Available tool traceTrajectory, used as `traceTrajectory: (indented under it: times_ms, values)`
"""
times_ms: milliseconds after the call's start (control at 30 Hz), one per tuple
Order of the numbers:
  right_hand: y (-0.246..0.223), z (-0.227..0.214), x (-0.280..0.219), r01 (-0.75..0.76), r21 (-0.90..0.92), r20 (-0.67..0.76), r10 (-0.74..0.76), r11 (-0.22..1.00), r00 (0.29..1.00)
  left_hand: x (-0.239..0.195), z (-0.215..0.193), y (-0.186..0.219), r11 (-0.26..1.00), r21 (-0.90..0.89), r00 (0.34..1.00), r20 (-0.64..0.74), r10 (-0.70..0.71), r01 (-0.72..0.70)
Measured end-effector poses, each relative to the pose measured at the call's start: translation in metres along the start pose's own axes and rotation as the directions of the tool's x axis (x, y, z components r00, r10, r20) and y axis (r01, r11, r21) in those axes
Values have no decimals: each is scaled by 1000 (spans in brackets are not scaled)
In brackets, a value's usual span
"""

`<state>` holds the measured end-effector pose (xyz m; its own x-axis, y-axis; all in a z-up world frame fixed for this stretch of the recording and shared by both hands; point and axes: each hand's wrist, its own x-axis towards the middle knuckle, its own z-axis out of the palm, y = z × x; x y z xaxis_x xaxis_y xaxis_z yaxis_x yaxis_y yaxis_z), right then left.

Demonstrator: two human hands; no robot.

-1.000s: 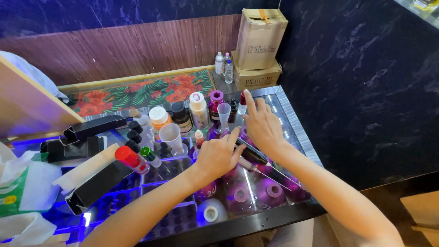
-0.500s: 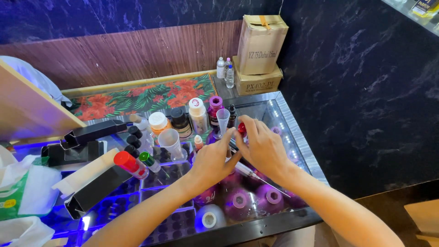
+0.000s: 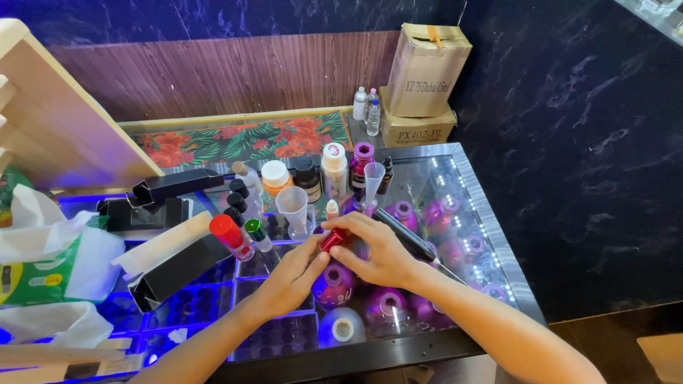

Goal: Packaging individual perfume bottles into small black boxes on a display counter.

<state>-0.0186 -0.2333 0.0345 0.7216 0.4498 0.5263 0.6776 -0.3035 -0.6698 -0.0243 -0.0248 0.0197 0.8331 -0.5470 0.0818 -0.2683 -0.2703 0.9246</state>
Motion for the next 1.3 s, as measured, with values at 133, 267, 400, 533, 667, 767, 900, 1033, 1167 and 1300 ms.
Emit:
traceTrajectory:
  times_ms: [133, 267, 400, 533, 667, 767, 900, 1033, 1167, 1300]
  values:
    - [17, 5, -6, 60, 11, -98, -58, 998, 994, 7, -2, -24, 985, 114, 991, -29, 131, -127]
    - [17, -1, -4, 74, -41, -41, -76, 996, 996, 14, -1, -43, 947, 237, 971, -47, 235, -218]
    - [34, 4, -12, 86, -78, 13, -86, 993, 996, 14, -3, -46, 915, 302, 956, -34, 292, -268]
    - [44, 8, -16, 140, -244, 37, -135, 960, 990, 15, -3, -53, 903, 321, 951, -25, 309, -285]
    - [70, 14, -25, 128, -431, 44, -121, 893, 992, 15, -2, -56, 913, 334, 971, 22, 239, -233]
    - [70, 16, -28, 66, -386, -5, -74, 920, 997, 15, 0, -65, 915, 342, 975, 24, 219, -214]
    - [24, 2, -11, 32, -160, -50, -41, 987, 998, 14, -5, -57, 934, 306, 981, 10, 193, -187]
    - [19, 0, -6, 90, -119, -22, -93, 989, 995, 16, -4, -61, 939, 290, 982, 11, 187, -182]
    - [32, 5, -9, 73, -106, -44, -78, 992, 996, 17, -3, -68, 926, 326, 980, 6, 199, -191]
    - [63, 12, -20, 66, -235, -57, -82, 970, 995, 17, -2, -74, 917, 340, 977, 22, 213, -208]
